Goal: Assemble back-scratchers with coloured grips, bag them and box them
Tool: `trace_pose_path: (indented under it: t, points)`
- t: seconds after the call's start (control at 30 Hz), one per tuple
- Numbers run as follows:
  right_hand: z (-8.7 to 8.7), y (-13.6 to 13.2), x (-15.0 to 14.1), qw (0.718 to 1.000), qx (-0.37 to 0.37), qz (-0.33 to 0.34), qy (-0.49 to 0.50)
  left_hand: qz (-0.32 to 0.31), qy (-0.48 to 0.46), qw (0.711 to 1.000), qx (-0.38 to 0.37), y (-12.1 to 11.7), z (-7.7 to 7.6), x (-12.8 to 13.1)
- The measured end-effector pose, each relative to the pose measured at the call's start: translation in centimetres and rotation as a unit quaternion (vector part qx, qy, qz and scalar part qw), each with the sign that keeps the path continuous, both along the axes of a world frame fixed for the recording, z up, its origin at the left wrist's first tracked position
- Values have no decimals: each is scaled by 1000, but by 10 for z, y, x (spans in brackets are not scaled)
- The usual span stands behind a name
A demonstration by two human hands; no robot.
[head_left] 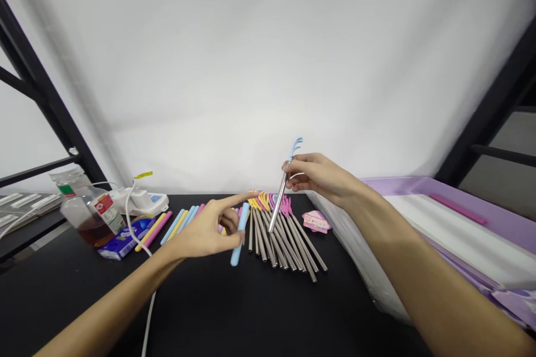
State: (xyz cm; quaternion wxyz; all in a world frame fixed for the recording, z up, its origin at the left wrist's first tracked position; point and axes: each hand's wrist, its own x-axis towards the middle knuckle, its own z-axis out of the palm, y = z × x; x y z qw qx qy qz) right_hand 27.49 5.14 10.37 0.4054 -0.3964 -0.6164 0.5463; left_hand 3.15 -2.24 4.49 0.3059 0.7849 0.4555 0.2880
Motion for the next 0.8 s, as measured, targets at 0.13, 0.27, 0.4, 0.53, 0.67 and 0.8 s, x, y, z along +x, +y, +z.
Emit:
trace_pose_path:
  t: [0.13, 0.27, 0.4, 0.53, 0.67, 0.8]
  points:
    - [2, 2, 6, 996, -7, -24, 89, -14, -100, 991, -86, 11, -9, 19]
    - [-3, -2, 7, 986, -14, -65, 153, -41, -127, 986, -95, 18, -5, 37]
    - [-15, -13, 15, 976, -5, -102, 191, -31, -162, 977, -138, 20, -3, 48]
    - [-30, -21, 29, 966, 44, -131, 219, -29, -170, 978, -116, 20, -8, 45]
    - [-38, -24, 34, 959, 64, -144, 233, -12, -118, 991, -62, 21, -8, 39]
    - [-41, -26, 28, 958, 52, -140, 245, -26, -73, 995, -56, 20, -6, 40]
